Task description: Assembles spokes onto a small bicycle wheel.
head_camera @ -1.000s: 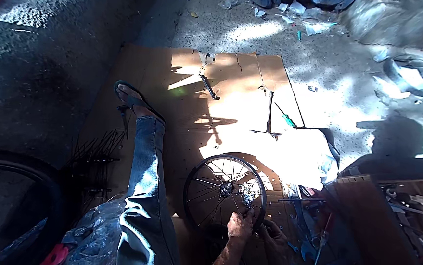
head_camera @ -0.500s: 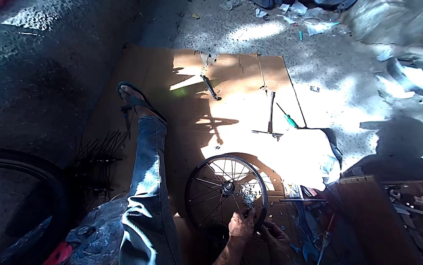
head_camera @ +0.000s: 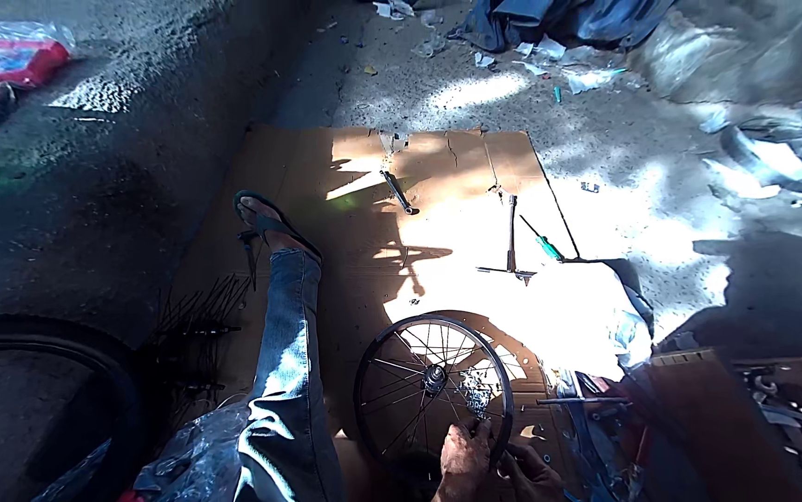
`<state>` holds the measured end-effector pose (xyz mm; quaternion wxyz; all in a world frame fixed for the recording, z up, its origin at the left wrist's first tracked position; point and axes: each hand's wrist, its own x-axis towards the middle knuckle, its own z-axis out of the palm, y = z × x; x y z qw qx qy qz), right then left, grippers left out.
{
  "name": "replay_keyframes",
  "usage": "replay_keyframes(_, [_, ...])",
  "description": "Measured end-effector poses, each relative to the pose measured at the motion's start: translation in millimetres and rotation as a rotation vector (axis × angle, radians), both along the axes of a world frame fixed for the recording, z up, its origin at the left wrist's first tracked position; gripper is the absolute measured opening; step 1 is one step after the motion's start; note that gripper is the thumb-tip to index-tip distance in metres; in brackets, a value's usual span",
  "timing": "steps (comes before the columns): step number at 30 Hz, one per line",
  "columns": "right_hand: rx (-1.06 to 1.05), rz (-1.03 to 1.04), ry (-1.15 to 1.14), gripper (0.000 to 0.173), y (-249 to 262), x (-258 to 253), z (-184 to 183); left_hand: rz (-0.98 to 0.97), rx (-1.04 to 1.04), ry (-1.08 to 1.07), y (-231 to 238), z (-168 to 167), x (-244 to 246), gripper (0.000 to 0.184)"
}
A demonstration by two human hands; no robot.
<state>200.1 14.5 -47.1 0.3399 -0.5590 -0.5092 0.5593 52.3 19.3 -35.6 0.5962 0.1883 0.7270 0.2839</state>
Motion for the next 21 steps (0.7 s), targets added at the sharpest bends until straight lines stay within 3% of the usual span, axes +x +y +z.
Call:
replay_keyframes(5, [-0.067,-0.008,0.004,0.012,-3,0,-5,-0.023,0.022,0.011,-4,0,0,0.036])
replay_keyframes(14, [0.102,0.061,-0.083,0.013,-3,2,-9,0.012,0.051,0.0,-8,2,-2,0.033])
replay_keyframes(21, [0.009,-0.004,0.031,0.012,-3,-2,-6,0.02,0.057,-0.017,-12,2,-7,0.033])
